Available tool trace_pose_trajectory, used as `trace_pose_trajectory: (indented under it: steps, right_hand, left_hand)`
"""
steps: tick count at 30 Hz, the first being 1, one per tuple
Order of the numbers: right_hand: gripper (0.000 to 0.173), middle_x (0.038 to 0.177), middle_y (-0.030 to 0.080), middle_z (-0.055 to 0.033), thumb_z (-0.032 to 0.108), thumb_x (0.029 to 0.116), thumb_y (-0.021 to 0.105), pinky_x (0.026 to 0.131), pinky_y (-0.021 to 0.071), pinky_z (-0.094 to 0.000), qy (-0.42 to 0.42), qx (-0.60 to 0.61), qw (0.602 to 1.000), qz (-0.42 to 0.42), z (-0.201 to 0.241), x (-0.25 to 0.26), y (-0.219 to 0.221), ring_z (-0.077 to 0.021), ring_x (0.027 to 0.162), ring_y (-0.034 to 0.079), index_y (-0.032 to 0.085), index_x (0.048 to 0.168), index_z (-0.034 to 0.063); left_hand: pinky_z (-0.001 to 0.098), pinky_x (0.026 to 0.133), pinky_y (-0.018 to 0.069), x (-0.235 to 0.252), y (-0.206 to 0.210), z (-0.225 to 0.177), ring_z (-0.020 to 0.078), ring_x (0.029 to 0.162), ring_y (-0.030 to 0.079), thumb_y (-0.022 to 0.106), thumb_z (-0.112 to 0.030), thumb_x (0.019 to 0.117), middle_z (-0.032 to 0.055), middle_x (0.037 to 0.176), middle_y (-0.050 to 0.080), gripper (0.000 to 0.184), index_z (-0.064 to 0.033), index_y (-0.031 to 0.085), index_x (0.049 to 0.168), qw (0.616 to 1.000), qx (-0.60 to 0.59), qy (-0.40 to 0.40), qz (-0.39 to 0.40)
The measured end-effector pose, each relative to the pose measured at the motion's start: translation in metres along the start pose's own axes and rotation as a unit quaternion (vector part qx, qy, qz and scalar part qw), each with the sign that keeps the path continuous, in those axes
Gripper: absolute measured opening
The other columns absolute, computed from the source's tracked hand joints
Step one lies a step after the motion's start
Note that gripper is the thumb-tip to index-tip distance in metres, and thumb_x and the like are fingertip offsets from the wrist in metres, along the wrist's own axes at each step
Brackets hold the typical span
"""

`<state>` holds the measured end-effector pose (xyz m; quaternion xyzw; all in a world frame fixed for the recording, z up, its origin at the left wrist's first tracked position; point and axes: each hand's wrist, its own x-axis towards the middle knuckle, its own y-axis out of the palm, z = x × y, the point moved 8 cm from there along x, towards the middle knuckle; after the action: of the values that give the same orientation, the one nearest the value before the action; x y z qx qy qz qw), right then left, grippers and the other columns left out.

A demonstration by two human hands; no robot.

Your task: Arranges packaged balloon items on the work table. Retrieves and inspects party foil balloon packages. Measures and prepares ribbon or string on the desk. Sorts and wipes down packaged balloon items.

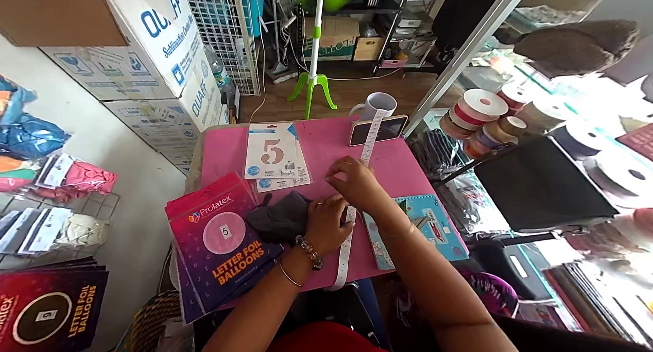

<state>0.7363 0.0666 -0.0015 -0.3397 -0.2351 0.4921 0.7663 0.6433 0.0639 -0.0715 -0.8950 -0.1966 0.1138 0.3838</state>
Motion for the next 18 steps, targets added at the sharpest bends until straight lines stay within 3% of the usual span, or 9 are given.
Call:
trace_pose_trajectory:
  steps: [3, 7, 18]
  right_hand:
    - [0.022, 0.124, 0.066, -0.0192, 0.022, 0.0994, 0.067, 0.105, 0.0378, -0.0650, 0.024, -0.028, 0.994, 0.104, -0.007, 0.040, 0.035, -0.0390, 0.123, 0.056, 0.075, 0.111, 0.0047]
    - [0.024, 0.116, 0.069, -0.0206, 0.022, 0.1015, 0.063, 0.101, 0.0400, -0.0654, 0.052, -0.068, 0.982, 0.169, -0.012, 0.061, 0.061, -0.0393, 0.117, 0.060, 0.073, 0.112, 0.0027]
    - [0.025, 0.106, 0.069, -0.0213, 0.024, 0.0983, 0.067, 0.095, 0.0418, -0.0653, 0.081, -0.112, 0.972, 0.188, -0.011, 0.076, 0.072, -0.0397, 0.109, 0.062, 0.073, 0.102, 0.0001]
  left_hand:
    - [0.0559, 0.120, 0.0206, -0.001, 0.000, 0.000, 0.0300, 0.145, 0.042, 0.064, -0.032, 0.0980, 0.0139, 0.153, 0.050, 0.051, -0.0119, 0.057, 0.144, 1.000, 0.009, 0.004, 0.029]
    - [0.0555, 0.120, 0.0177, -0.002, 0.002, 0.000, 0.0297, 0.148, 0.036, 0.063, -0.034, 0.0990, 0.0123, 0.159, 0.043, 0.052, -0.0108, 0.055, 0.145, 0.998, 0.017, 0.011, 0.060]
    - [0.0557, 0.121, 0.0159, -0.001, 0.005, 0.003, 0.0296, 0.149, 0.035, 0.061, -0.037, 0.1004, 0.0125, 0.161, 0.040, 0.055, -0.0078, 0.053, 0.146, 0.996, 0.030, 0.002, 0.084]
